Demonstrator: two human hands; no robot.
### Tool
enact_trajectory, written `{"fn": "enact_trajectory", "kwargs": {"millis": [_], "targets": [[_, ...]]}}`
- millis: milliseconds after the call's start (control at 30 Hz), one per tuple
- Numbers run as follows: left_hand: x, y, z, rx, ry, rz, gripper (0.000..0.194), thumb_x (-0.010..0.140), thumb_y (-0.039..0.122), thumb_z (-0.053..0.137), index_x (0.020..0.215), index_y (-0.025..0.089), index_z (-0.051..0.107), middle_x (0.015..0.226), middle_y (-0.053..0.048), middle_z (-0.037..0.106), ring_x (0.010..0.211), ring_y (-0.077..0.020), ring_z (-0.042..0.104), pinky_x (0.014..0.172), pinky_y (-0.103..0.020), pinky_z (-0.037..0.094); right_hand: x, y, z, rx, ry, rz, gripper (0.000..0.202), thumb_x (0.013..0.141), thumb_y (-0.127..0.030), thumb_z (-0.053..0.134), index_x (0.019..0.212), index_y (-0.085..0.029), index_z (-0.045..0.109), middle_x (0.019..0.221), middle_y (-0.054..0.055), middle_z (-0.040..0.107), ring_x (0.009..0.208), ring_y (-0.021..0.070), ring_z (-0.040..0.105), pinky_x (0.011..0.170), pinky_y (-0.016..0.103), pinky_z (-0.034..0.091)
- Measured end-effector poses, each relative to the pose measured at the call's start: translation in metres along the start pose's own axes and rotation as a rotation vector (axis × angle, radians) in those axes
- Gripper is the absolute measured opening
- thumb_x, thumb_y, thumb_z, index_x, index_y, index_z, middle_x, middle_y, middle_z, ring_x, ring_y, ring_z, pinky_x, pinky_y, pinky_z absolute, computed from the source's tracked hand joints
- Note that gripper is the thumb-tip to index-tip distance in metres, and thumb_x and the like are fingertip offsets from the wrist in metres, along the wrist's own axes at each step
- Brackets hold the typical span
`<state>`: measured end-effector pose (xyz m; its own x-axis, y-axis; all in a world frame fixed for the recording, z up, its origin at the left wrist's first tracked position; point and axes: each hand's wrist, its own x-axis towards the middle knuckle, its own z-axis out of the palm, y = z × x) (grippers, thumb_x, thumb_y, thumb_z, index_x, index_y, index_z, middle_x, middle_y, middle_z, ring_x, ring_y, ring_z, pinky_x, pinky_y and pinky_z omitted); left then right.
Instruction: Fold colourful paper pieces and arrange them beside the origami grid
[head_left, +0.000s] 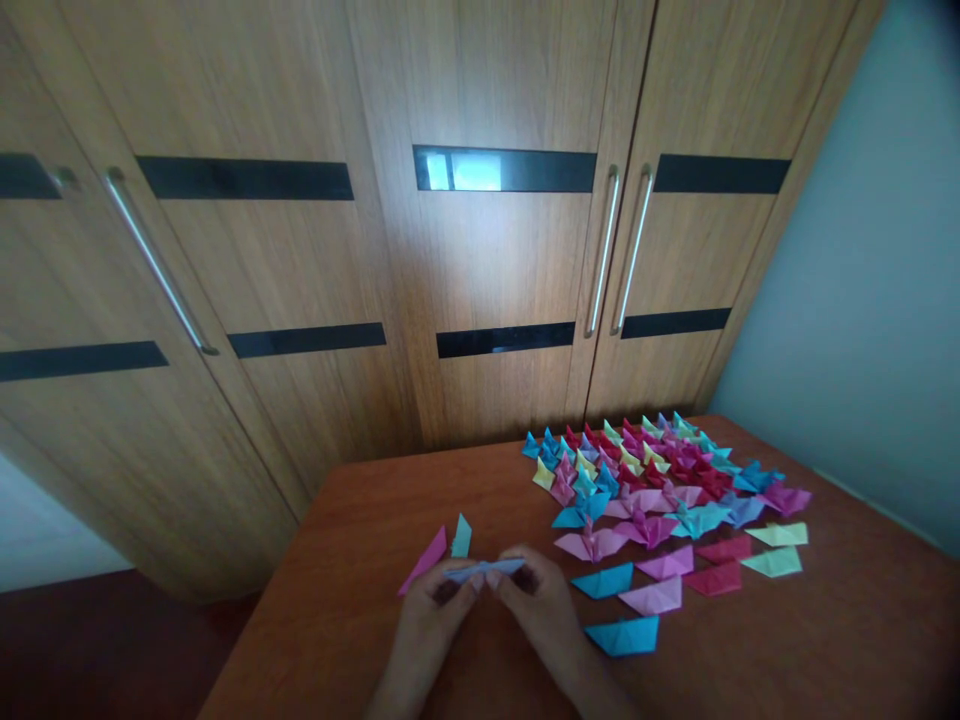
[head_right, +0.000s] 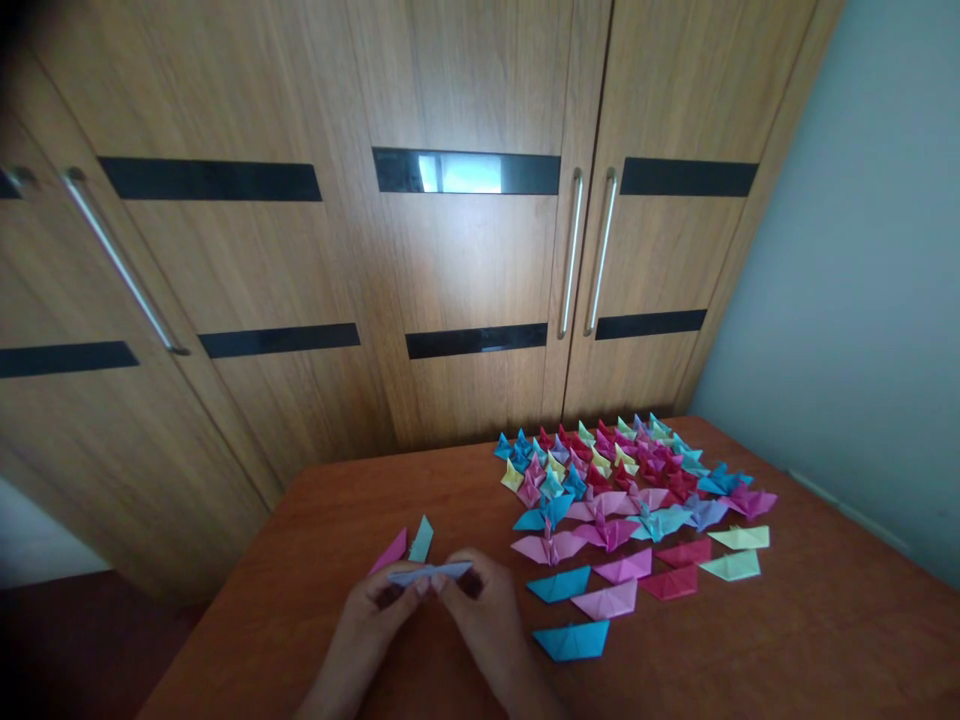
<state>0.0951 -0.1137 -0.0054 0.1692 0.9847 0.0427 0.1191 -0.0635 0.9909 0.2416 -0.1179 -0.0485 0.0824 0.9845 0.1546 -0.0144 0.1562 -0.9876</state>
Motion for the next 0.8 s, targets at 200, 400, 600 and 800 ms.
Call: {"fn": "enact_trajectory", "kwargs": {"millis": [200,400,600,800], "targets": [[0.001,-0.011,-0.004,0.036,0.006,0.025,0.027,0.077,0.042,0.062,0.067,0.018,0.071,0.066,-0.004,0.066,0.068,-0.021,0.059,0.067,-0.028,0.043,-0.004,-0.006,0.001,0.084,-0.107,-0.029,0.048,0.086,-0.057,0.044,0.068,-0.017,0.062,0.063,0.002,0.06,0.059,0.0137,0.054,0.053,0.022,0.038],[-0.001,-0.016,-0.004,-0.231,-0.065,-0.037,0.036,0.085,0.043,0.053,0.076,0.013,0.071,0.071,-0.007,0.066,0.068,-0.019,0.058,0.064,-0.027,0.042,-0.004,-0.007,0.001,0.078,-0.06,-0.009,0.046,0.086,-0.057,0.045,0.068,-0.017,0.059,0.063,0.001,0.059,0.058,0.0134,0.052,0.053,0.022,0.038],[-0.003,-0.015,-0.001,-0.304,-0.054,-0.087,0.04,0.084,0.047,0.053,0.081,0.012,0.072,0.079,-0.01,0.068,0.071,-0.0194,0.06,0.064,-0.028,0.044,-0.003,-0.006,0.0,0.09,-0.001,0.005,0.044,0.085,-0.056,0.047,0.067,-0.018,0.058,0.062,0.0,0.059,0.057,0.0138,0.053,0.051,0.023,0.038],[0.0,-0.013,-0.006,-0.019,-0.063,-0.02,0.035,0.077,0.048,0.061,0.072,0.016,0.073,0.067,-0.006,0.068,0.065,-0.0198,0.058,0.062,-0.027,0.043,-0.002,-0.003,-0.001,0.065,0.01,-0.018,0.029,0.072,-0.045,0.069,0.074,-0.017,0.062,0.069,0.002,0.063,0.067,0.0167,0.057,0.061,0.025,0.043]]}}
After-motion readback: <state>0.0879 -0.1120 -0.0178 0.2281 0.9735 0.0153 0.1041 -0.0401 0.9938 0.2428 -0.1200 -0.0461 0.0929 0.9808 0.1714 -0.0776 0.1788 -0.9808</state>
